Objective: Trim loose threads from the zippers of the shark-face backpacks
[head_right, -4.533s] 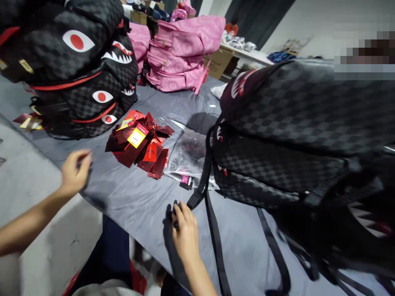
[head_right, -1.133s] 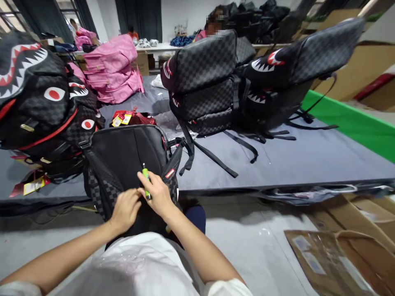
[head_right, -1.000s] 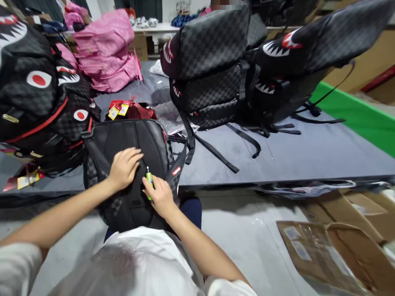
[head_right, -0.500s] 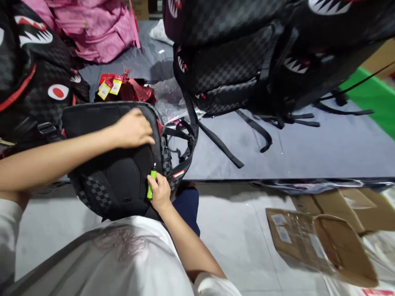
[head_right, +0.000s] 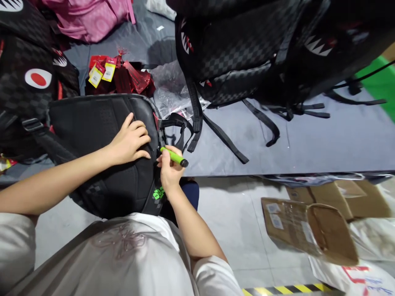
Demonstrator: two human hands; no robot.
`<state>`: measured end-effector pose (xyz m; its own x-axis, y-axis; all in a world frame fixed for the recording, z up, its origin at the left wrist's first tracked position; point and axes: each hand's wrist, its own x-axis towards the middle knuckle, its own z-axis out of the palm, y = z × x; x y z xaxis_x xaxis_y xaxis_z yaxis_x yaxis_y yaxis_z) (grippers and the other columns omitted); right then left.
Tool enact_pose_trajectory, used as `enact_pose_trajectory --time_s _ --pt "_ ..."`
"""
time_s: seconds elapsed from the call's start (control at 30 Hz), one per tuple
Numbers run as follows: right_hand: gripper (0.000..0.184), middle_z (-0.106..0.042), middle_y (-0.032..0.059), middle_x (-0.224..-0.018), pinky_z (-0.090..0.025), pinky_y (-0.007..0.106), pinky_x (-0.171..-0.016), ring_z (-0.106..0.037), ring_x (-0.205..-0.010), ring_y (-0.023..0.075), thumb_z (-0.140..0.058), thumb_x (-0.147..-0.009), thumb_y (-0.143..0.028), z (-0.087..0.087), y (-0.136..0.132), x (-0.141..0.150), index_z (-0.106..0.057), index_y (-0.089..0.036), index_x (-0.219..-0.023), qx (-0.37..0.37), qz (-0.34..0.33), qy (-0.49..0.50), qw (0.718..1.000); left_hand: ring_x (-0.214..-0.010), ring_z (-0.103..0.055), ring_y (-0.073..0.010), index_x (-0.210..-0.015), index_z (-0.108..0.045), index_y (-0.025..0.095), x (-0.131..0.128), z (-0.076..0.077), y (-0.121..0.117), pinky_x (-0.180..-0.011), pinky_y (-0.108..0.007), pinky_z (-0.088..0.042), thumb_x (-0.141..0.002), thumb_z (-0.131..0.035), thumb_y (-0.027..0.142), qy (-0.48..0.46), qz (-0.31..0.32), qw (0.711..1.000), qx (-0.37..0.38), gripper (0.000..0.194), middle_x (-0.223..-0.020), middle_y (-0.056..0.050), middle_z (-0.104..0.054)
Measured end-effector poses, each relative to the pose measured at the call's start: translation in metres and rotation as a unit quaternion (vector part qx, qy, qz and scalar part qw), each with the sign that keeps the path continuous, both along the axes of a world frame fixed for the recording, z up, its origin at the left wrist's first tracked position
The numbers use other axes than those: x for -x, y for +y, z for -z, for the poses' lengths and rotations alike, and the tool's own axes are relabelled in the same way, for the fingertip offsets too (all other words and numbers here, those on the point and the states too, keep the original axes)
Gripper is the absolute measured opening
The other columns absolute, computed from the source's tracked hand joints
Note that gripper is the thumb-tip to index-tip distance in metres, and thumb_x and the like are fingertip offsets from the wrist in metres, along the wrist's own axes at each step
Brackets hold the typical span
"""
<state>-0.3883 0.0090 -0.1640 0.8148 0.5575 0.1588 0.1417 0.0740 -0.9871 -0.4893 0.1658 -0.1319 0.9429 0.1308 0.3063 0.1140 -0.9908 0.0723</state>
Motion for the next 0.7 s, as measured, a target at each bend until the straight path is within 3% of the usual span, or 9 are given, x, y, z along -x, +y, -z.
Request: enact_pose_trajectory --time_s 0.13,0.27,0.5,0.7 --pt "0.032 -0.056 -0.0063 -0.06 -0.05 0.024 -0.05 -0.051 -0.046 0.0087 -0.065 -0.088 -0.05 0.002 0.002 0.001 -0.058 -0.019 -0.084 0.045 0.025 -0.041 0.998 -0.108 -0.054 -0.0267 -0.089 -0.069 0.018 0.007 0.016 0.004 -0.117 -0.071 -0.024 -0.092 -0.059 0.053 -0.057 0.047 0.997 0.029 0.037 -0.095 -0.007 -0.067" --pt "0.03 -0.061 -0.0025 -0.067 -0.051 0.026 -0.053 -0.056 -0.053 0.0111 -0.063 -0.089 -0.047 0.0 0.005 0.001 -0.06 -0.018 -0.084 0.08 0.024 -0.082 0.993 -0.11 -0.054 -0.0247 -0.089 -0.067 0.02 0.011 0.027 0.003 -0.12 -0.068 -0.02 -0.095 -0.054 0.053 -0.093 0.057 0.994 0.014 0.036 -0.096 -0.005 -0.067" --pt "0.02 -0.064 -0.0013 -0.071 -0.048 0.024 -0.053 -0.058 -0.055 0.011 -0.061 -0.092 -0.036 -0.004 0.011 -0.004 -0.062 -0.018 -0.082 0.091 -0.012 -0.211 0.973 -0.11 -0.056 -0.0227 -0.089 -0.064 0.02 0.011 0.031 0.002 -0.123 -0.062 -0.021 -0.091 -0.062 0.051 -0.092 0.048 0.994 -0.019 0.031 -0.096 -0.003 -0.067" --pt "0.027 -0.063 -0.0014 -0.069 -0.05 0.025 -0.052 -0.058 -0.053 0.0112 -0.059 -0.094 -0.043 -0.001 0.011 -0.007 -0.061 -0.018 -0.083 0.126 -0.019 -0.199 0.972 -0.111 -0.057 -0.0228 -0.087 -0.066 0.02 0.011 0.033 0.003 -0.123 -0.062 -0.022 -0.092 -0.061 0.044 -0.098 0.048 0.994 0.021 0.025 -0.096 -0.003 -0.066"
